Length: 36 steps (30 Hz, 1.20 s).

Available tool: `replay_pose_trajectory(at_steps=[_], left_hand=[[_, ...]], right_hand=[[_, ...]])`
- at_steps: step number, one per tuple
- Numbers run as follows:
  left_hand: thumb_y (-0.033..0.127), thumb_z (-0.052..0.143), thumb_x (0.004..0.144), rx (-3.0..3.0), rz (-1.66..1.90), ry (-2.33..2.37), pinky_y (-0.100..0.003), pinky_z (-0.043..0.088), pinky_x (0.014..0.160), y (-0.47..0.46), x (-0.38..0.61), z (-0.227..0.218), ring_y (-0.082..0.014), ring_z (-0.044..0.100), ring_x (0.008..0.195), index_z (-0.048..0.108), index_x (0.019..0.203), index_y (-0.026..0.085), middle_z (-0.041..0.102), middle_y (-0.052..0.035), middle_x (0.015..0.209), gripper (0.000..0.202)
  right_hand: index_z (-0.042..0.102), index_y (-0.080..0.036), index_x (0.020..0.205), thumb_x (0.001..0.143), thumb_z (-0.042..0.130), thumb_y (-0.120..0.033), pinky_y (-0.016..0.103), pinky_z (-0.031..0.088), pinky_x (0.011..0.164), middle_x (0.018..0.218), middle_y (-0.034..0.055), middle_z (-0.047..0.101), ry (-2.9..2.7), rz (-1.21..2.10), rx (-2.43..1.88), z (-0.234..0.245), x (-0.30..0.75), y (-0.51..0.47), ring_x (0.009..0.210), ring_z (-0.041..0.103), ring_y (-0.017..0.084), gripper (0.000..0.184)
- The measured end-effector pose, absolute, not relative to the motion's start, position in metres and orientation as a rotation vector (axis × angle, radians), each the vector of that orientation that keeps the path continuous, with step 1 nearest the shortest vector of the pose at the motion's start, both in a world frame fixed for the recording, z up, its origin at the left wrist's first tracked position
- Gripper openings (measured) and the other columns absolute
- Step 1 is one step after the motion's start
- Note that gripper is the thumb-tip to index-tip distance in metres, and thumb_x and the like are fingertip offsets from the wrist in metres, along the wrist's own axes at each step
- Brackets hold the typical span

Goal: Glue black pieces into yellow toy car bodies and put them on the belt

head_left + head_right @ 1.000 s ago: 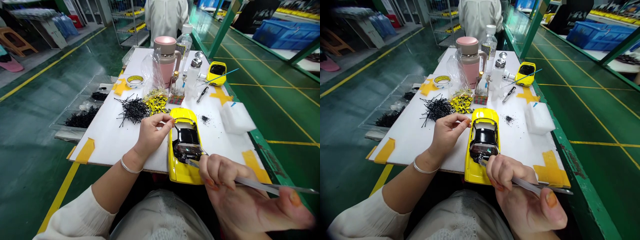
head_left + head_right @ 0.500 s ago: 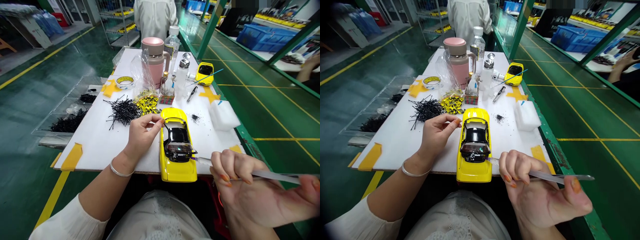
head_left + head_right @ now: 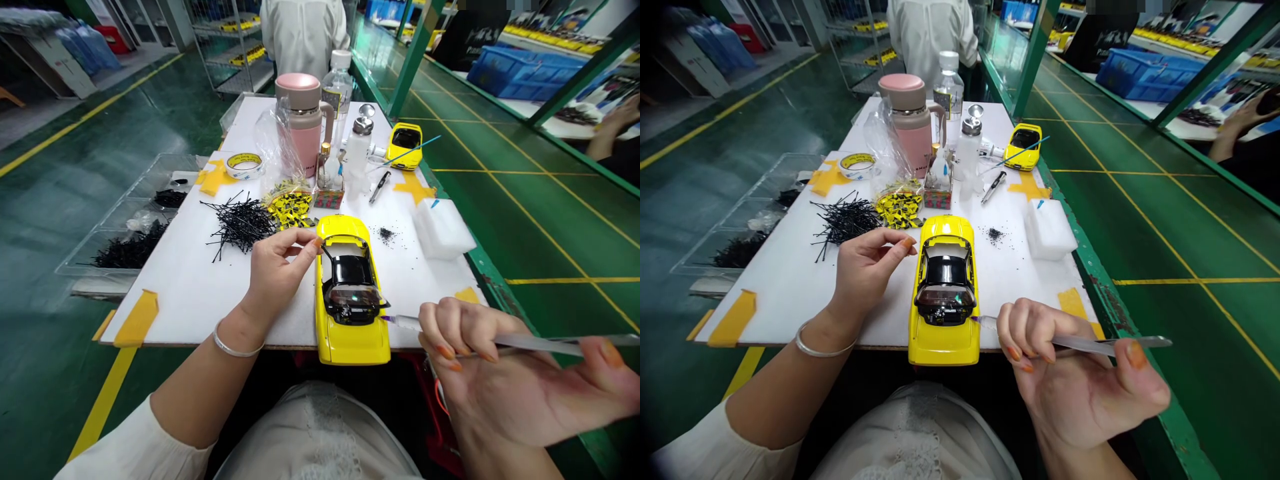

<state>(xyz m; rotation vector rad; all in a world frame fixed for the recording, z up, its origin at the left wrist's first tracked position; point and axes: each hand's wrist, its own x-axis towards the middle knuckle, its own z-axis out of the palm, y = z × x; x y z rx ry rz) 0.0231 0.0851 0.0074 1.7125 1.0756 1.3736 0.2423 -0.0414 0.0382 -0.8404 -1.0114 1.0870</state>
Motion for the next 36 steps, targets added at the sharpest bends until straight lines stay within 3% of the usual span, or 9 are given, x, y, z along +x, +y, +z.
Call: replay_pose_trajectory(at_steps=[6, 11, 18, 22, 25, 29, 36], left_hand=[[0.025, 0.071, 0.088, 1.702, 1.37, 1.079, -0.02, 0.058, 0.069, 0.086, 0.022, 0.006, -0.0127, 0.072, 0.077, 0.076, 0.084, 0.019, 0.078, -0.0016, 0.085, 0.009], [0.027, 0.072, 0.088, 1.681, 1.366, 1.088, -0.021, 0.059, 0.071, 0.086, 0.021, 0.005, -0.0126, 0.072, 0.078, 0.076, 0.084, 0.019, 0.078, -0.001, 0.085, 0.01], [0.028, 0.071, 0.089, 1.691, 1.353, 1.12, -0.023, 0.059, 0.072, 0.086, 0.021, 0.006, -0.014, 0.071, 0.078, 0.075, 0.083, 0.02, 0.076, -0.0011, 0.082, 0.011], [0.029, 0.072, 0.089, 1.697, 1.345, 1.126, -0.024, 0.059, 0.073, 0.086, 0.02, 0.005, -0.0146, 0.072, 0.077, 0.076, 0.084, 0.02, 0.076, -0.001, 0.081, 0.011], [0.027, 0.072, 0.089, 1.703, 1.336, 1.135, -0.024, 0.059, 0.072, 0.085, 0.02, 0.004, -0.0143, 0.072, 0.076, 0.076, 0.085, 0.02, 0.076, -0.0006, 0.08, 0.009], [0.027, 0.074, 0.087, 1.682, 1.296, 1.214, -0.022, 0.058, 0.073, 0.086, 0.018, 0.003, -0.0129, 0.073, 0.076, 0.077, 0.087, 0.022, 0.077, 0.0011, 0.081, 0.006], [0.029, 0.072, 0.089, 1.73, 1.246, 1.285, -0.022, 0.057, 0.075, 0.084, 0.019, 0.008, -0.0124, 0.072, 0.076, 0.077, 0.087, 0.022, 0.077, 0.0014, 0.079, 0.009]], right_hand=[[0.038, -0.022, 0.063, 0.091, 0.04, -0.073, 0.037, 0.031, 0.054, 0.052, -0.0012, 0.037, -1.15, 1.226, -0.824, 0.045, 0.248, -0.035, 0.051, 0.04, 0.017, 0.059], [0.037, -0.021, 0.06, 0.088, 0.049, -0.073, 0.033, 0.025, 0.052, 0.053, -0.0015, 0.036, -1.314, 1.334, -0.822, 0.057, 0.243, -0.026, 0.05, 0.034, 0.015, 0.06], [0.042, -0.022, 0.061, 0.093, 0.038, -0.078, 0.035, 0.032, 0.053, 0.055, 0.0007, 0.042, -1.618, 1.252, -0.87, 0.073, 0.263, -0.016, 0.05, 0.039, 0.016, 0.065], [0.046, -0.022, 0.057, 0.09, 0.043, -0.084, 0.035, 0.034, 0.047, 0.046, -0.0005, 0.038, -1.367, 1.058, -0.885, 0.077, 0.284, -0.01, 0.044, 0.038, 0.015, 0.07], [0.038, -0.022, 0.052, 0.081, 0.053, -0.088, 0.028, 0.024, 0.038, 0.046, -0.0036, 0.026, -1.095, 0.953, -0.805, 0.066, 0.288, -0.001, 0.042, 0.031, 0.012, 0.074], [0.033, -0.023, 0.052, 0.074, 0.063, -0.088, 0.021, 0.012, 0.032, 0.053, -0.0046, 0.023, -0.779, 1.092, -0.664, 0.033, 0.289, 0.015, 0.047, 0.024, 0.011, 0.075], [0.033, -0.023, 0.055, 0.081, 0.06, -0.079, 0.017, 0.013, 0.032, 0.055, -0.0042, 0.025, -0.671, 1.325, -0.473, 0.002, 0.292, 0.02, 0.049, 0.023, 0.011, 0.068]])
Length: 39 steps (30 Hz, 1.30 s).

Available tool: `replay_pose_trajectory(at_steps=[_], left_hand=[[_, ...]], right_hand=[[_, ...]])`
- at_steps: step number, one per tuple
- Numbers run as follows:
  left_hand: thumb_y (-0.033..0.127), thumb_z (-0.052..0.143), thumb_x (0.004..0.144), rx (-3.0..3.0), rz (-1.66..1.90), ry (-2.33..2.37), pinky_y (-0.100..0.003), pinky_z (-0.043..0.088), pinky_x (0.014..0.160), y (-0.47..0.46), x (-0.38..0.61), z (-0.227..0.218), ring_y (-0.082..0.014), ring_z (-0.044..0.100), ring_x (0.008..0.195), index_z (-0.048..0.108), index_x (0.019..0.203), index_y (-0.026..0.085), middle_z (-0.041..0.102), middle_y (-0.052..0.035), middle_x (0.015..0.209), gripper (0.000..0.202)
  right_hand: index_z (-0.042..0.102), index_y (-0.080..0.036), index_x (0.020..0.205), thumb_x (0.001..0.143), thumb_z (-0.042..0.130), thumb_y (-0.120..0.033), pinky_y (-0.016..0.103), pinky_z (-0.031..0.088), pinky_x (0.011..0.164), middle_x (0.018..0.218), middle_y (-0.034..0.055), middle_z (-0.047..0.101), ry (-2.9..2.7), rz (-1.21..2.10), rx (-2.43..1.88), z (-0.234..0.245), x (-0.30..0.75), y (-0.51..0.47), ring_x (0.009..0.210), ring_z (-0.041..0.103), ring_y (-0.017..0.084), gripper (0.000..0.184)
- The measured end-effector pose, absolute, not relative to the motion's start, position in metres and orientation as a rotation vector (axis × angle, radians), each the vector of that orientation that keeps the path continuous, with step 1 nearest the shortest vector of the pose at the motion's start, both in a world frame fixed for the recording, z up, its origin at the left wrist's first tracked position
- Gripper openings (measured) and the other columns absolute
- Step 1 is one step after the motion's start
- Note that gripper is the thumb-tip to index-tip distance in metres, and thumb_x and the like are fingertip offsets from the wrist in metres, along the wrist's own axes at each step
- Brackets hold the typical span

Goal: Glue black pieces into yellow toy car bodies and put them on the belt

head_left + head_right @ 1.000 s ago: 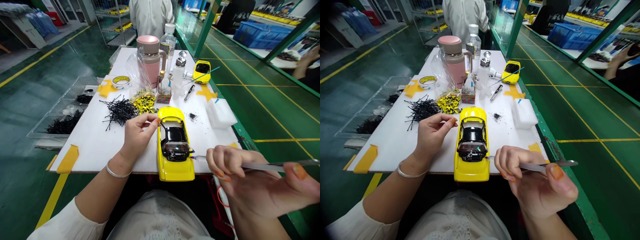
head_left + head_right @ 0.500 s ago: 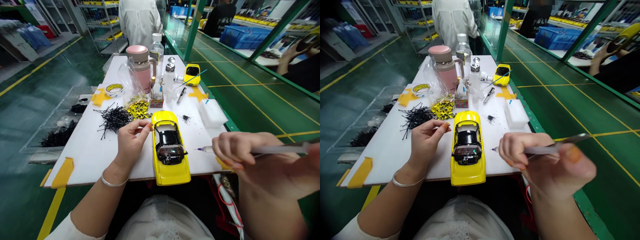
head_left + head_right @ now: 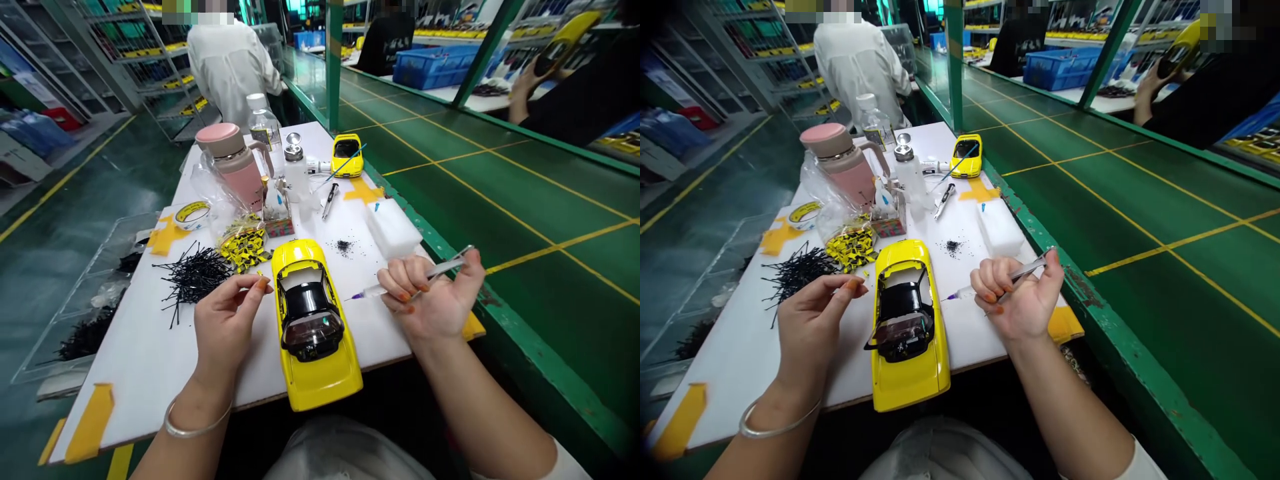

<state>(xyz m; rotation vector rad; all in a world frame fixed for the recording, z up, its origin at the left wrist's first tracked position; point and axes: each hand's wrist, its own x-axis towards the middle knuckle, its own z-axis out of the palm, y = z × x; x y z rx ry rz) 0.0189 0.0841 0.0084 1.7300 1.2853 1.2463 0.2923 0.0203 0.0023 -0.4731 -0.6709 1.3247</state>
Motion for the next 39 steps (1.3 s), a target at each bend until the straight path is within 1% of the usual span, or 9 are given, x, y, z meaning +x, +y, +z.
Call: replay_pose_trajectory(at_steps=[10, 17, 24, 28, 30, 32, 34, 36, 39], left_hand=[[0.032, 0.074, 0.088, 1.702, 1.255, 1.293, -0.024, 0.058, 0.075, 0.085, 0.019, 0.007, -0.0138, 0.073, 0.074, 0.078, 0.087, 0.023, 0.078, 0.001, 0.079, 0.01], [0.032, 0.074, 0.088, 1.703, 1.258, 1.286, -0.025, 0.059, 0.075, 0.084, 0.021, 0.01, -0.0148, 0.073, 0.075, 0.078, 0.086, 0.022, 0.078, 0.0001, 0.079, 0.011], [0.032, 0.074, 0.088, 1.705, 1.255, 1.289, -0.023, 0.059, 0.075, 0.083, 0.02, 0.01, -0.0138, 0.073, 0.075, 0.077, 0.086, 0.022, 0.077, 0.0007, 0.079, 0.01], [0.033, 0.073, 0.088, 1.702, 1.249, 1.288, -0.026, 0.06, 0.074, 0.084, 0.019, 0.009, -0.0154, 0.073, 0.074, 0.077, 0.087, 0.021, 0.077, -0.0004, 0.078, 0.013], [0.033, 0.073, 0.088, 1.706, 1.248, 1.286, -0.027, 0.06, 0.074, 0.085, 0.019, 0.008, -0.0165, 0.074, 0.074, 0.077, 0.087, 0.021, 0.077, -0.0013, 0.079, 0.013], [0.032, 0.072, 0.088, 1.72, 1.246, 1.292, -0.027, 0.06, 0.073, 0.085, 0.019, 0.008, -0.017, 0.074, 0.074, 0.077, 0.086, 0.02, 0.078, -0.0019, 0.079, 0.013], [0.031, 0.071, 0.088, 1.732, 1.248, 1.296, -0.027, 0.06, 0.072, 0.085, 0.02, 0.009, -0.0168, 0.074, 0.074, 0.077, 0.085, 0.021, 0.078, -0.0018, 0.078, 0.012], [0.029, 0.071, 0.087, 1.736, 1.25, 1.3, -0.026, 0.06, 0.071, 0.086, 0.02, 0.009, -0.0165, 0.074, 0.073, 0.077, 0.085, 0.021, 0.078, -0.0014, 0.078, 0.01], [0.03, 0.072, 0.086, 1.731, 1.258, 1.298, -0.026, 0.06, 0.071, 0.086, 0.02, 0.011, -0.0168, 0.075, 0.073, 0.077, 0.085, 0.021, 0.078, -0.0014, 0.078, 0.01]], right_hand=[[0.036, -0.023, 0.052, 0.083, 0.055, -0.077, 0.019, 0.016, 0.033, 0.053, -0.0039, 0.024, -0.692, 1.309, -0.461, 0.005, 0.286, 0.021, 0.047, 0.028, 0.012, 0.066], [0.033, -0.023, 0.052, 0.082, 0.055, -0.078, 0.019, 0.016, 0.033, 0.052, -0.004, 0.022, -0.709, 1.308, -0.483, 0.005, 0.285, 0.021, 0.046, 0.029, 0.012, 0.067], [0.031, -0.023, 0.052, 0.083, 0.054, -0.078, 0.018, 0.015, 0.033, 0.053, -0.0044, 0.022, -0.702, 1.307, -0.463, 0.005, 0.283, 0.021, 0.047, 0.026, 0.012, 0.067], [0.028, -0.023, 0.055, 0.083, 0.061, -0.075, 0.017, 0.012, 0.033, 0.055, -0.0046, 0.023, -0.654, 1.33, -0.387, 0.002, 0.296, 0.023, 0.05, 0.023, 0.011, 0.068], [0.025, -0.022, 0.055, 0.079, 0.07, -0.072, 0.016, 0.011, 0.034, 0.056, -0.005, 0.023, -0.651, 1.273, -0.34, 0.007, 0.311, 0.024, 0.051, 0.021, 0.009, 0.072], [0.024, -0.021, 0.056, 0.074, 0.079, -0.066, 0.015, 0.014, 0.036, 0.057, -0.0053, 0.023, -0.653, 1.149, -0.34, 0.02, 0.327, 0.023, 0.052, 0.023, 0.008, 0.074], [0.03, -0.02, 0.056, 0.067, 0.085, -0.062, 0.016, 0.02, 0.039, 0.059, -0.0054, 0.025, -0.663, 1.017, -0.43, 0.038, 0.342, 0.022, 0.055, 0.029, 0.008, 0.07], [0.042, -0.02, 0.059, 0.064, 0.086, -0.064, 0.017, 0.027, 0.043, 0.062, -0.0049, 0.03, -0.704, 0.909, -0.589, 0.056, 0.352, 0.024, 0.06, 0.036, 0.008, 0.062], [0.053, -0.021, 0.061, 0.07, 0.076, -0.07, 0.021, 0.029, 0.043, 0.062, -0.0029, 0.036, -0.822, 0.784, -0.782, 0.069, 0.36, 0.039, 0.062, 0.044, 0.011, 0.055]])
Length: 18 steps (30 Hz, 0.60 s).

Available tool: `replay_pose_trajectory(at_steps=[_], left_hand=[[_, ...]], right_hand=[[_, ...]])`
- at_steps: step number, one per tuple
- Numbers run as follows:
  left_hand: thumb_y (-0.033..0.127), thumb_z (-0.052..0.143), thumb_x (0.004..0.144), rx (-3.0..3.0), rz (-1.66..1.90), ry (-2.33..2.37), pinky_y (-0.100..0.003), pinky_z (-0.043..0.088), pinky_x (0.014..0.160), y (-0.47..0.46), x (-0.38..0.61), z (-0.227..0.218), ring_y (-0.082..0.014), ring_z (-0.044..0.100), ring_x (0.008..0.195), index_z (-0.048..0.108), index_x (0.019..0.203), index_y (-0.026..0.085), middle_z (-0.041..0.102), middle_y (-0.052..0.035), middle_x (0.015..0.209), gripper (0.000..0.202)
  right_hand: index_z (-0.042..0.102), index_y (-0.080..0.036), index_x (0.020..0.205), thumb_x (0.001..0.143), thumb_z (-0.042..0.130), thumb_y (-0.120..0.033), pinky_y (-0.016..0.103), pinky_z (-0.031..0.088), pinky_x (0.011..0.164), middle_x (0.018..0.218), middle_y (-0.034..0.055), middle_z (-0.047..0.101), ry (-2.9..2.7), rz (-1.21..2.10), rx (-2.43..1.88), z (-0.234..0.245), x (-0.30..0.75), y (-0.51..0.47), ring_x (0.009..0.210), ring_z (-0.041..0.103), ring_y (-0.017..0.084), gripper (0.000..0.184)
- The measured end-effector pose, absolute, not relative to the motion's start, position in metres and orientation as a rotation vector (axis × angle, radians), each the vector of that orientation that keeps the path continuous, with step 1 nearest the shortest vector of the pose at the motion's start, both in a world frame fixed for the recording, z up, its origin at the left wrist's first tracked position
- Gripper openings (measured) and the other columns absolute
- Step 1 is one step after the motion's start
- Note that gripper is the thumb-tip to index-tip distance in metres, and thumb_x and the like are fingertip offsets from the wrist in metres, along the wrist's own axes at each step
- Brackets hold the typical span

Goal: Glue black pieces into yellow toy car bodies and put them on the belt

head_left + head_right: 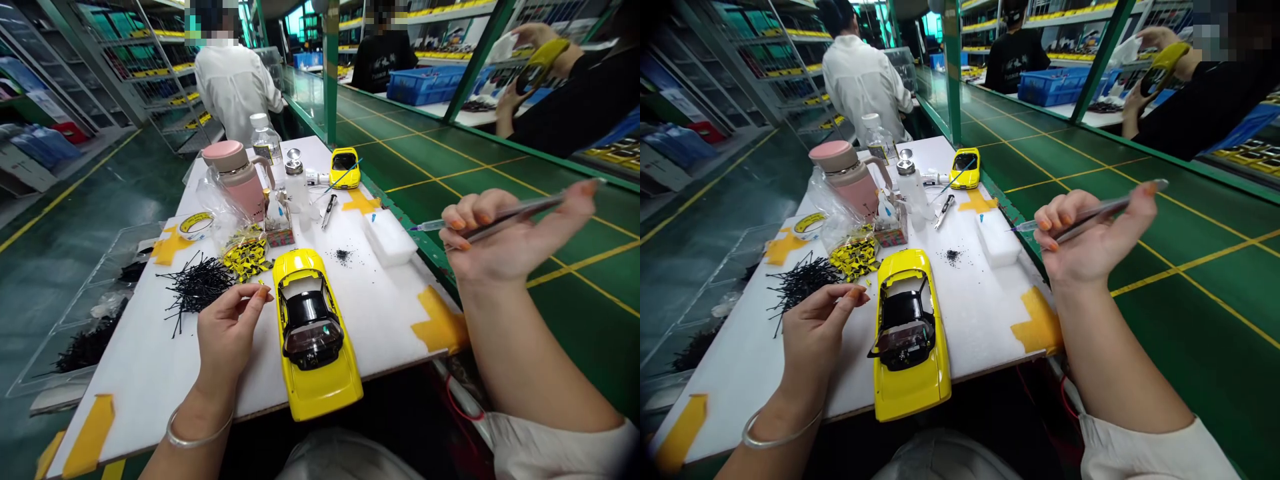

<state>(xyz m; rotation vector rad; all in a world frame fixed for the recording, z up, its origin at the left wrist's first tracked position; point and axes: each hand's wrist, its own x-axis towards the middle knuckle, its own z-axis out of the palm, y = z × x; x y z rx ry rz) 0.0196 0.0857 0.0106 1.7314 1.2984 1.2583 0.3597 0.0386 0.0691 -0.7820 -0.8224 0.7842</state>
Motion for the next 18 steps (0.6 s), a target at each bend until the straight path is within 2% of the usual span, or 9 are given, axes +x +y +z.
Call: replay_pose_trajectory(at_steps=[4, 6, 8, 10, 12, 14, 16, 18], left_hand=[[0.031, 0.071, 0.086, 1.717, 1.272, 1.301, -0.027, 0.06, 0.072, 0.086, 0.019, 0.011, -0.0175, 0.075, 0.074, 0.077, 0.085, 0.021, 0.079, -0.0022, 0.079, 0.012], [0.031, 0.072, 0.086, 1.711, 1.278, 1.303, -0.027, 0.06, 0.073, 0.086, 0.018, 0.01, -0.0176, 0.075, 0.074, 0.077, 0.085, 0.02, 0.079, -0.0024, 0.079, 0.012], [0.031, 0.072, 0.086, 1.703, 1.282, 1.295, -0.028, 0.06, 0.074, 0.087, 0.018, 0.009, -0.0178, 0.075, 0.075, 0.077, 0.085, 0.02, 0.078, -0.0024, 0.078, 0.012], [0.031, 0.072, 0.086, 1.692, 1.284, 1.286, -0.027, 0.06, 0.074, 0.087, 0.018, 0.008, -0.0175, 0.075, 0.075, 0.077, 0.084, 0.02, 0.078, -0.0021, 0.078, 0.012], [0.031, 0.072, 0.086, 1.679, 1.292, 1.278, -0.026, 0.059, 0.073, 0.087, 0.017, 0.007, -0.0164, 0.074, 0.075, 0.077, 0.084, 0.02, 0.078, -0.0013, 0.078, 0.012], [0.03, 0.072, 0.086, 1.666, 1.3, 1.268, -0.025, 0.058, 0.073, 0.087, 0.017, 0.006, -0.0151, 0.074, 0.074, 0.077, 0.083, 0.021, 0.078, -0.0006, 0.078, 0.011], [0.03, 0.073, 0.086, 1.648, 1.311, 1.254, -0.023, 0.058, 0.074, 0.088, 0.018, 0.005, -0.0143, 0.073, 0.075, 0.077, 0.083, 0.021, 0.078, -0.0002, 0.078, 0.01], [0.03, 0.073, 0.086, 1.623, 1.327, 1.238, -0.022, 0.057, 0.074, 0.087, 0.018, 0.005, -0.0138, 0.073, 0.075, 0.077, 0.083, 0.021, 0.078, 0.0001, 0.078, 0.01]], right_hand=[[0.052, -0.022, 0.053, 0.074, 0.062, -0.082, 0.023, 0.016, 0.036, 0.053, -0.0012, 0.038, -0.853, 0.751, -0.989, 0.058, 0.364, 0.073, 0.052, 0.047, 0.012, 0.065], [0.052, -0.021, 0.053, 0.072, 0.059, -0.088, 0.023, 0.01, 0.035, 0.051, -0.0002, 0.041, -0.853, 0.731, -1.031, 0.05, 0.366, 0.084, 0.053, 0.055, 0.014, 0.07], [0.061, -0.019, 0.062, 0.075, 0.062, -0.086, 0.023, 0.011, 0.035, 0.061, 0.0048, 0.057, -0.899, 0.717, -1.048, 0.047, 0.368, 0.086, 0.066, 0.066, 0.018, 0.068], [0.071, -0.016, 0.08, 0.076, 0.074, -0.074, 0.022, 0.011, 0.035, 0.085, 0.0116, 0.071, -0.919, 0.59, -1.059, 0.048, 0.371, 0.079, 0.081, 0.073, 0.023, 0.058], [0.074, -0.015, 0.091, 0.08, 0.078, -0.054, 0.02, 0.012, 0.035, 0.1, 0.0144, 0.074, -0.808, 0.287, -1.026, 0.05, 0.378, 0.066, 0.083, 0.074, 0.024, 0.041], [0.074, -0.014, 0.086, 0.091, 0.06, -0.037, 0.018, 0.023, 0.036, 0.096, 0.0131, 0.074, -0.62, -0.072, -0.923, 0.051, 0.385, 0.052, 0.079, 0.072, 0.022, 0.028], [0.072, -0.015, 0.075, 0.097, 0.034, -0.027, 0.022, 0.036, 0.042, 0.085, 0.011, 0.072, -0.55, -0.228, -0.854, 0.047, 0.386, 0.04, 0.072, 0.067, 0.018, 0.046], [0.069, -0.018, 0.067, 0.099, 0.025, -0.023, 0.025, 0.038, 0.043, 0.074, 0.0087, 0.07, -0.626, -0.16, -0.893, 0.04, 0.377, 0.03, 0.058, 0.061, 0.015, 0.054]])
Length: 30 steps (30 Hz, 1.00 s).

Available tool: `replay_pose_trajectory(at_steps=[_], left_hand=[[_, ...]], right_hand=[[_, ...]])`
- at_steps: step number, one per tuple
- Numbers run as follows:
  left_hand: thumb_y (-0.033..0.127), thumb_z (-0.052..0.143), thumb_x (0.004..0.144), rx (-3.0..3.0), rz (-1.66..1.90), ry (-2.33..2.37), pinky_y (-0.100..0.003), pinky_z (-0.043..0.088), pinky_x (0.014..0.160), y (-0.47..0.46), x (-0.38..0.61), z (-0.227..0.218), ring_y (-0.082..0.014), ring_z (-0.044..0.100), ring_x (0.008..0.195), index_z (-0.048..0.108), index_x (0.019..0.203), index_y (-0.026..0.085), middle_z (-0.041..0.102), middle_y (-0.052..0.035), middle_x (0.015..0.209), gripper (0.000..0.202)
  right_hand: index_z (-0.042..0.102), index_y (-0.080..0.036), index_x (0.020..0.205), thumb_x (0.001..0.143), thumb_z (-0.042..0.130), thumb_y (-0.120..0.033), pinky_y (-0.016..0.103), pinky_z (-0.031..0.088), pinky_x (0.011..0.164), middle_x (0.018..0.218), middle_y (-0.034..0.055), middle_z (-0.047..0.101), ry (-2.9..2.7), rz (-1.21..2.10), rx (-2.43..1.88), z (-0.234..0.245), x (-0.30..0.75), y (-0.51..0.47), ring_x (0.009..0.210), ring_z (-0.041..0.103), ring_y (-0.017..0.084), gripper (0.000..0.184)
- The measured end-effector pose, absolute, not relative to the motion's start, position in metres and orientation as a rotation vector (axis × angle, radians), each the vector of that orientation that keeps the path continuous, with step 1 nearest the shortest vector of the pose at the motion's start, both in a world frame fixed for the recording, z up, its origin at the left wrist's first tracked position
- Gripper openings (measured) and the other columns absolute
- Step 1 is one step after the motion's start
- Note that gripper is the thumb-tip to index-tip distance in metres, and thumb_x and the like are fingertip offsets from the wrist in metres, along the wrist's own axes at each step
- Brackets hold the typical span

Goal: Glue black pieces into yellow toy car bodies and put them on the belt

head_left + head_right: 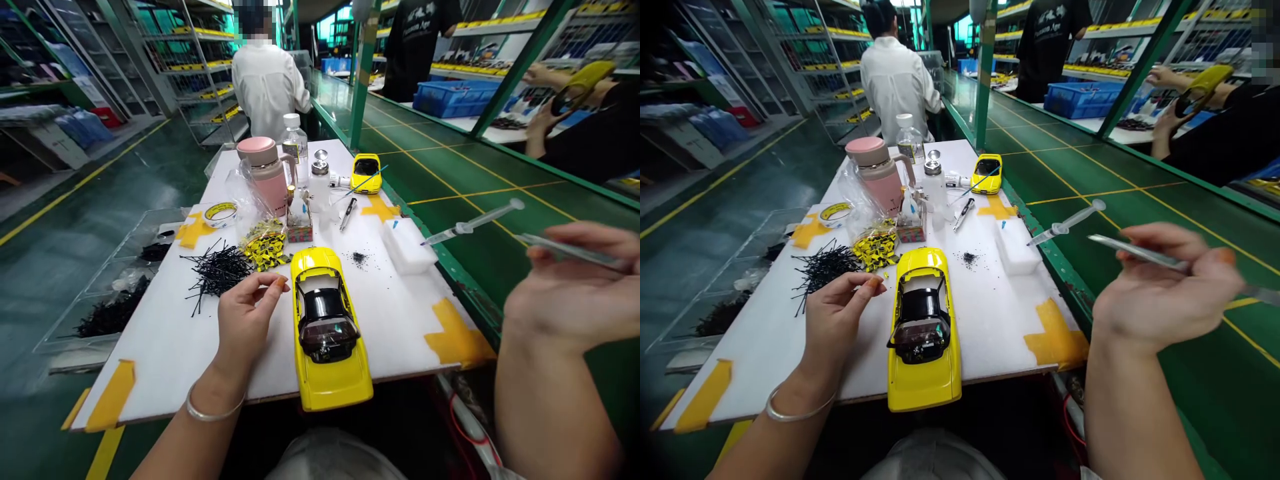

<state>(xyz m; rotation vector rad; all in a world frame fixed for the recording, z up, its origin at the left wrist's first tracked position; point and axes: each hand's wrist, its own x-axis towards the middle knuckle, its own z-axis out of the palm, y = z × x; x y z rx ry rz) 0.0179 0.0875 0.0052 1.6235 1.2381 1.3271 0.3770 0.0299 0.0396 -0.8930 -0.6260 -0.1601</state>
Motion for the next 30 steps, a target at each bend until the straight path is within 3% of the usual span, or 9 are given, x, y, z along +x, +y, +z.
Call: replay_pose_trajectory(at_steps=[3, 6, 8, 11, 16, 22, 27, 30], left_hand=[[0.032, 0.073, 0.087, 1.577, 1.366, 1.217, -0.022, 0.058, 0.074, 0.086, 0.017, 0.009, -0.0131, 0.073, 0.075, 0.077, 0.084, 0.022, 0.077, 0.001, 0.078, 0.011], [0.035, 0.073, 0.088, 1.575, 1.381, 1.213, -0.022, 0.059, 0.075, 0.086, 0.013, 0.017, -0.0132, 0.072, 0.075, 0.077, 0.086, 0.023, 0.076, 0.0017, 0.078, 0.012], [0.036, 0.072, 0.088, 1.679, 1.309, 1.252, -0.024, 0.058, 0.073, 0.088, 0.008, 0.024, -0.0148, 0.073, 0.076, 0.077, 0.088, 0.023, 0.077, 0.001, 0.081, 0.014], [0.034, 0.07, 0.089, 2.071, 0.996, 1.415, -0.03, 0.057, 0.073, 0.095, -0.001, 0.029, -0.0199, 0.074, 0.081, 0.078, 0.094, 0.024, 0.079, -0.0015, 0.09, 0.014], [0.02, 0.06, 0.092, 2.543, 0.38, 1.677, -0.042, 0.055, 0.085, 0.111, -0.008, 0.025, -0.0308, 0.072, 0.101, 0.077, 0.109, 0.02, 0.077, -0.008, 0.108, 0.024], [0.017, 0.054, 0.094, 2.579, 0.212, 1.716, -0.034, 0.053, 0.085, 0.123, -0.001, 0.023, -0.0253, 0.072, 0.103, 0.076, 0.104, 0.024, 0.077, -0.0042, 0.108, 0.025], [0.017, 0.049, 0.094, 2.619, 0.092, 1.71, -0.034, 0.051, 0.077, 0.127, 0.013, 0.026, -0.0268, 0.072, 0.097, 0.074, 0.099, 0.022, 0.076, -0.0074, 0.101, 0.026], [0.016, 0.046, 0.094, 2.64, 0.05, 1.717, -0.036, 0.049, 0.072, 0.121, 0.012, 0.029, -0.0297, 0.071, 0.093, 0.073, 0.097, 0.019, 0.075, -0.0104, 0.098, 0.028]], right_hand=[[0.073, -0.016, 0.071, 0.101, 0.044, -0.039, 0.026, 0.032, 0.036, 0.066, 0.0074, 0.069, -0.828, 0.166, -1.066, 0.024, 0.346, 0.024, 0.042, 0.051, 0.013, 0.048], [0.078, -0.016, 0.085, 0.095, 0.061, -0.054, 0.028, 0.048, 0.042, 0.088, 0.0119, 0.076, -1.008, 0.53, -1.202, 0.012, 0.318, 0.03, 0.063, 0.071, 0.021, 0.043], [0.079, -0.018, 0.088, 0.087, 0.073, -0.051, 0.029, 0.057, 0.053, 0.093, 0.0111, 0.078, -1.112, 0.654, -1.34, 0.01, 0.31, 0.04, 0.077, 0.075, 0.024, 0.034], [0.08, -0.018, 0.084, 0.073, 0.084, -0.039, 0.03, 0.057, 0.056, 0.084, 0.008, 0.078, -1.201, 0.646, -1.542, 0.009, 0.311, 0.053, 0.067, 0.072, 0.022, 0.025], [0.08, -0.02, 0.083, 0.073, 0.081, -0.036, 0.031, 0.052, 0.06, 0.081, 0.0056, 0.078, -1.219, 0.564, -1.607, 0.001, 0.311, 0.052, 0.066, 0.069, 0.021, 0.019], [0.081, -0.024, 0.09, 0.078, 0.078, -0.041, 0.031, 0.051, 0.064, 0.091, 0.004, 0.079, -1.231, 0.416, -1.626, -0.005, 0.307, 0.045, 0.072, 0.071, 0.021, 0.021], [0.079, -0.021, 0.084, 0.079, 0.075, -0.04, 0.031, 0.045, 0.056, 0.074, 0.0039, 0.076, -1.225, 0.347, -1.678, -0.006, 0.309, 0.047, 0.061, 0.068, 0.021, 0.02], [0.078, -0.02, 0.08, 0.079, 0.073, -0.039, 0.032, 0.047, 0.057, 0.075, 0.0047, 0.076, -1.235, 0.36, -1.685, -0.007, 0.31, 0.048, 0.059, 0.067, 0.021, 0.02]])
